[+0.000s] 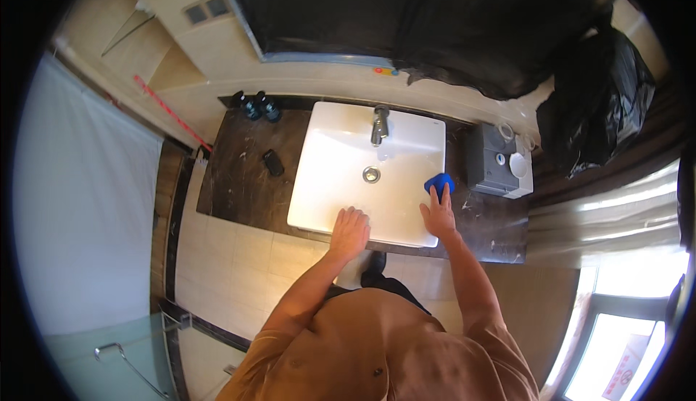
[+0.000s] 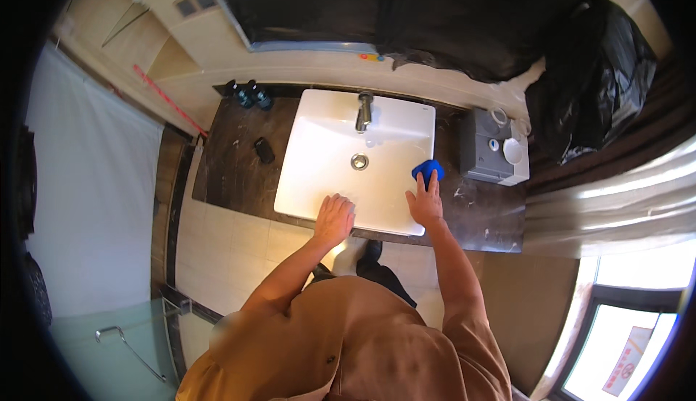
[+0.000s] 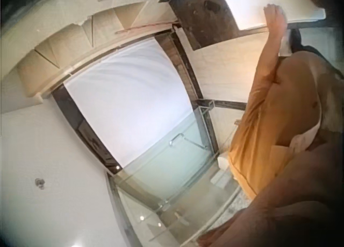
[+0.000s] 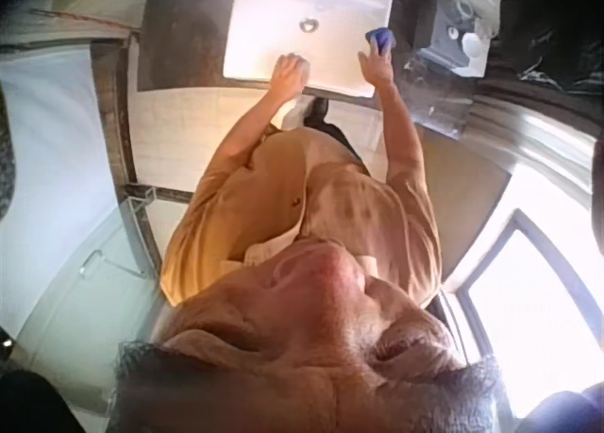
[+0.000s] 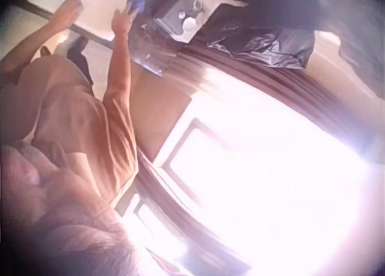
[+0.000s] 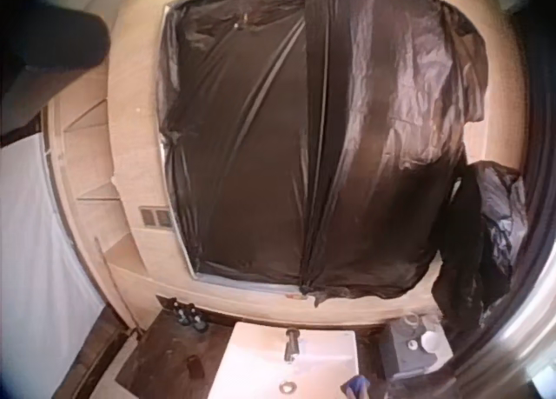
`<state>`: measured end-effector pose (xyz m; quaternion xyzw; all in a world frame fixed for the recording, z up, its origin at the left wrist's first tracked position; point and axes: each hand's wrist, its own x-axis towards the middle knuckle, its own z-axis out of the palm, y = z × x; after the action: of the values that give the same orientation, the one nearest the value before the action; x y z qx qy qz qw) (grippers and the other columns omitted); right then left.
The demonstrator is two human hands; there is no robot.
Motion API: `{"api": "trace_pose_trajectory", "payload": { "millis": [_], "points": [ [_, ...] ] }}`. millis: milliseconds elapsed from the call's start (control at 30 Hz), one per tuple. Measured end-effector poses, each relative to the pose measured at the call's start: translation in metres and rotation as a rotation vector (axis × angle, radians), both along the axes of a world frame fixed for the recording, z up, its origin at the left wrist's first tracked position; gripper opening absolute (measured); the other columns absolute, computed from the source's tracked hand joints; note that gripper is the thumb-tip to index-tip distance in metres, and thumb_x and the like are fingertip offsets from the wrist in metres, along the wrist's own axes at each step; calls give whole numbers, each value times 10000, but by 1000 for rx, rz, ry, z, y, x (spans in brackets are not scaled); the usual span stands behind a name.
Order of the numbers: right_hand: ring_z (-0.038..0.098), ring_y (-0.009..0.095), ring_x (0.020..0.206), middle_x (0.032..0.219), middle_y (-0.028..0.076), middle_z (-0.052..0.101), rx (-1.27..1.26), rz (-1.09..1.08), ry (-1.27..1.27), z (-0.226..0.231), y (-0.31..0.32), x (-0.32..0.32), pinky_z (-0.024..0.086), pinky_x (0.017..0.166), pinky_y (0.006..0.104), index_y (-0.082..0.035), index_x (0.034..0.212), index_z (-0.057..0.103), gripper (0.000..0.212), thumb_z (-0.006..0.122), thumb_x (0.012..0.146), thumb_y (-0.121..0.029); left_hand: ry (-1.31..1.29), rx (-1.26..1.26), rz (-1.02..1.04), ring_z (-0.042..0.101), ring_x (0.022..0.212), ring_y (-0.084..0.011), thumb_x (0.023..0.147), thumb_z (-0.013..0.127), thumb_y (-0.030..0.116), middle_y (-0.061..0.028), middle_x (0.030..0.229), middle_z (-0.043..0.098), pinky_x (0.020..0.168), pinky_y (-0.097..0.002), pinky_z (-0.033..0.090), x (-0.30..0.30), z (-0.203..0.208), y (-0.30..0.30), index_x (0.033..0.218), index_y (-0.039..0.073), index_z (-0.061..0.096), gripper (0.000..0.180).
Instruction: The person cleans a bathroom using a blue cloth and a pink squeegee. They wipe the sink basin, the countertop, and the glass shower door, moving between different surfaces to remove dirt and water.
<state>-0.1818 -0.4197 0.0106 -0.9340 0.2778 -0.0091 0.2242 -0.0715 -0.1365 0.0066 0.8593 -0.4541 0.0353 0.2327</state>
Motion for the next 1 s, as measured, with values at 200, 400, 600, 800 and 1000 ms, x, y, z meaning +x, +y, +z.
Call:
{"api": "trace_pose_trajectory", "payload": {
  "millis": [200, 400, 600, 800, 1000],
  "points": [
    [214, 492, 1516, 1645, 246, 271, -293, 156, 91, 13, 74, -43, 202, 1217, 616, -56, 1499, 475, 666, 634, 956, -408, 92, 47, 66, 334, 1503, -364, 904, 663, 205, -190, 1568, 428, 1247, -539, 216, -13, 6, 104, 1452, 23, 499, 601],
    [275, 465, 1497, 1575, 243, 391, -165, 276, -15, 6, 170, -37, 173, 1225, 602, -63, 1483, 488, 658, 631, 964, -441, 400, 204, 461, 394, 1461, -381, 870, 669, 211, -210, 1544, 462, 1227, -495, 287, -65, -67, 242, 1427, 17, 528, 606],
    [281, 503, 1477, 1596, 250, 357, -157, 407, -21, 5, 244, 21, 183, 1202, 639, -80, 1552, 396, 719, 591, 978, -466, 1196, 559, 945, 663, 1154, -433, 831, 619, 254, -323, 1158, 688, 996, -465, 528, -151, -155, 432, 1066, -55, 727, 403],
    [253, 507, 1486, 1639, 235, 280, -204, 502, -34, 3, 294, 73, 188, 1198, 650, -87, 1589, 323, 794, 628, 955, -454, 753, 678, 508, 745, 890, -317, 829, 568, 162, -187, 944, 756, 765, -436, 590, -221, -211, 546, 828, 56, 772, 229],
    [198, 521, 1509, 1683, 216, 190, -237, 566, 45, 6, 322, 124, 180, 1209, 635, -115, 1625, 261, 813, 597, 968, -457, 551, 423, 539, 712, 878, -349, 865, 515, 169, -180, 871, 738, 800, -437, 563, -240, -232, 535, 778, 80, 739, 257]
  ]
}}
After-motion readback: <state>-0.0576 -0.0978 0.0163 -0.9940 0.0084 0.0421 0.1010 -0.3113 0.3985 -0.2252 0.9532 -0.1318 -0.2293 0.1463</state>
